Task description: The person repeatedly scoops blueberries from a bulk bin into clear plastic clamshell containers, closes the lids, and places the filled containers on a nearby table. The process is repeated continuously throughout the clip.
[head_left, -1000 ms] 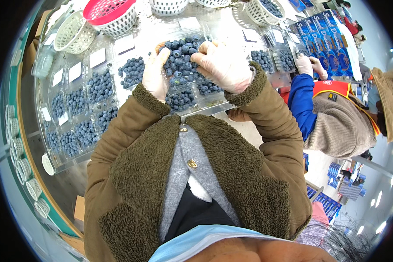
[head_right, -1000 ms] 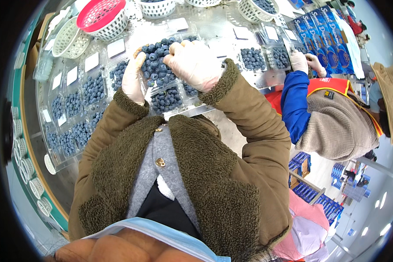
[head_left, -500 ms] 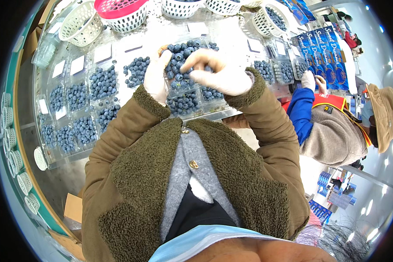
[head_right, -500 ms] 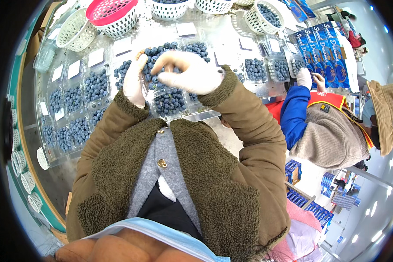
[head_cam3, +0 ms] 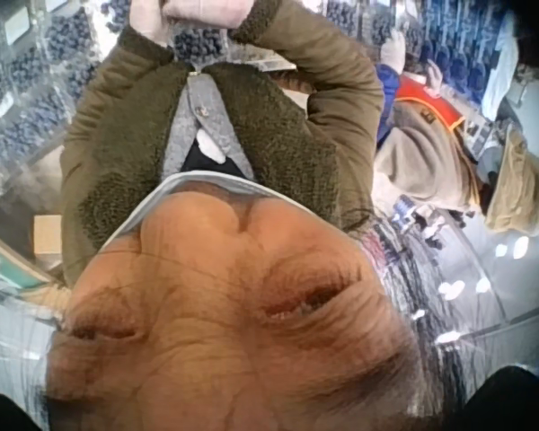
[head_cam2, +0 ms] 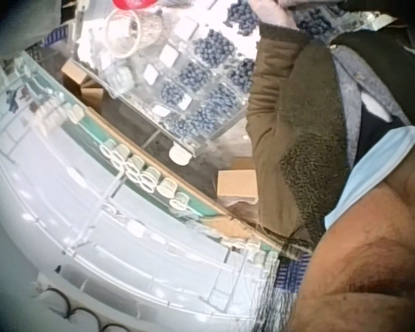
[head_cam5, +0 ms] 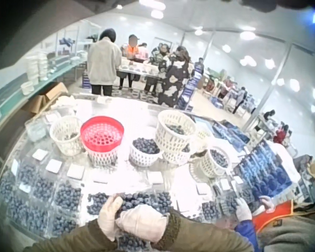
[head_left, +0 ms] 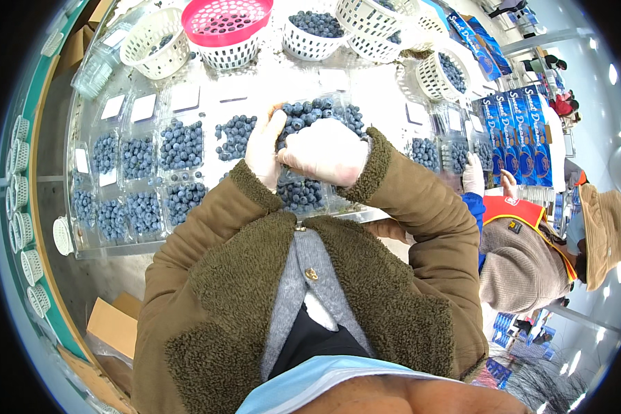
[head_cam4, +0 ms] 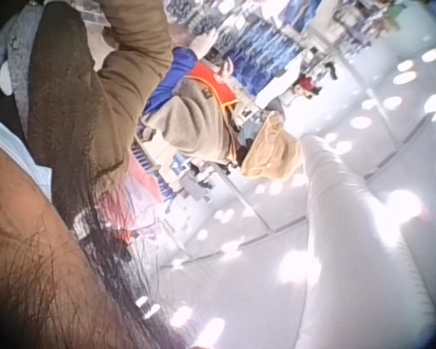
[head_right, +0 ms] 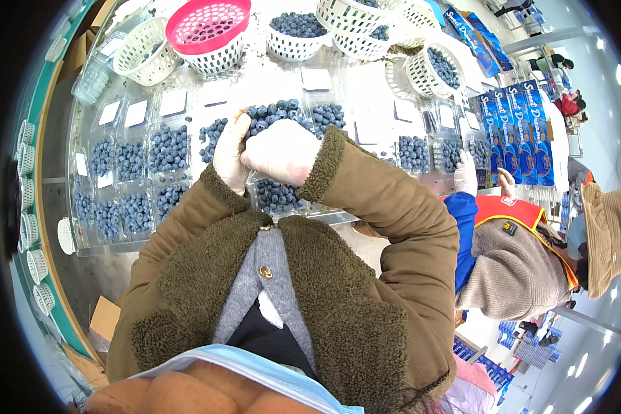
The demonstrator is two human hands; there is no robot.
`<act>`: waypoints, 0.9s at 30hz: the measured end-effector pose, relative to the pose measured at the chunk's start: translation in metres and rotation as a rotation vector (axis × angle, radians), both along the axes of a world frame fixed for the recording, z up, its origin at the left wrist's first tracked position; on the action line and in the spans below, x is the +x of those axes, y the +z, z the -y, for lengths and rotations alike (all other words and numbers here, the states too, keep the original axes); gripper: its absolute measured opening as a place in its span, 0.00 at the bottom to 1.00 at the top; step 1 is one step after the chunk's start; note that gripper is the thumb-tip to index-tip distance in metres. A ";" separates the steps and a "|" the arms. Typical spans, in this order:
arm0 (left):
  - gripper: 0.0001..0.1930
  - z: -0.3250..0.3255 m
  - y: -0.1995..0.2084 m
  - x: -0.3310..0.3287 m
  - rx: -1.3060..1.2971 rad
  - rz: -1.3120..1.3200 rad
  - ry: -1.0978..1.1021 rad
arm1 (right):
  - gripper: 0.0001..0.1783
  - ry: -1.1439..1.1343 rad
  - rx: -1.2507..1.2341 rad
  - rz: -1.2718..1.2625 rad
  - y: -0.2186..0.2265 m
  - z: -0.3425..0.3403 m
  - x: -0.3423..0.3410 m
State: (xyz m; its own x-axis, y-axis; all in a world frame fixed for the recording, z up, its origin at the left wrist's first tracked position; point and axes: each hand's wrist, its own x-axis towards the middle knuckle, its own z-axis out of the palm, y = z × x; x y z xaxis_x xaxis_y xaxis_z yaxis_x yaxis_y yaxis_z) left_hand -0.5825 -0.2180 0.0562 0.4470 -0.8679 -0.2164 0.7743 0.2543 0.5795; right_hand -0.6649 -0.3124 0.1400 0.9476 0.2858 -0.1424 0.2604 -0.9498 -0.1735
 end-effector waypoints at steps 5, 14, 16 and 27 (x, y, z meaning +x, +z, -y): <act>0.14 -0.001 0.007 0.009 -0.001 0.019 -0.031 | 0.09 -0.064 0.261 0.076 -0.001 0.011 0.008; 0.19 -0.003 -0.004 0.028 0.091 0.094 -0.020 | 0.14 -0.644 1.010 -0.040 0.002 0.073 0.003; 0.19 -0.004 -0.008 0.030 0.102 0.106 -0.019 | 0.13 -0.720 0.909 0.033 0.002 0.083 0.001; 0.18 -0.006 -0.013 0.034 0.139 0.073 0.031 | 0.13 -0.770 0.961 -0.051 -0.020 0.106 0.010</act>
State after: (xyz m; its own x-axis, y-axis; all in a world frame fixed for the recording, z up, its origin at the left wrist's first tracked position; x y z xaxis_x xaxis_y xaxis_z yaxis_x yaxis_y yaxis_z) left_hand -0.5480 -0.2120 0.0435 0.4918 -0.8175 -0.2997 0.7221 0.1906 0.6651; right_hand -0.6553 -0.4180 0.1202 0.9147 -0.3359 -0.2247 -0.3387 -0.3338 -0.8797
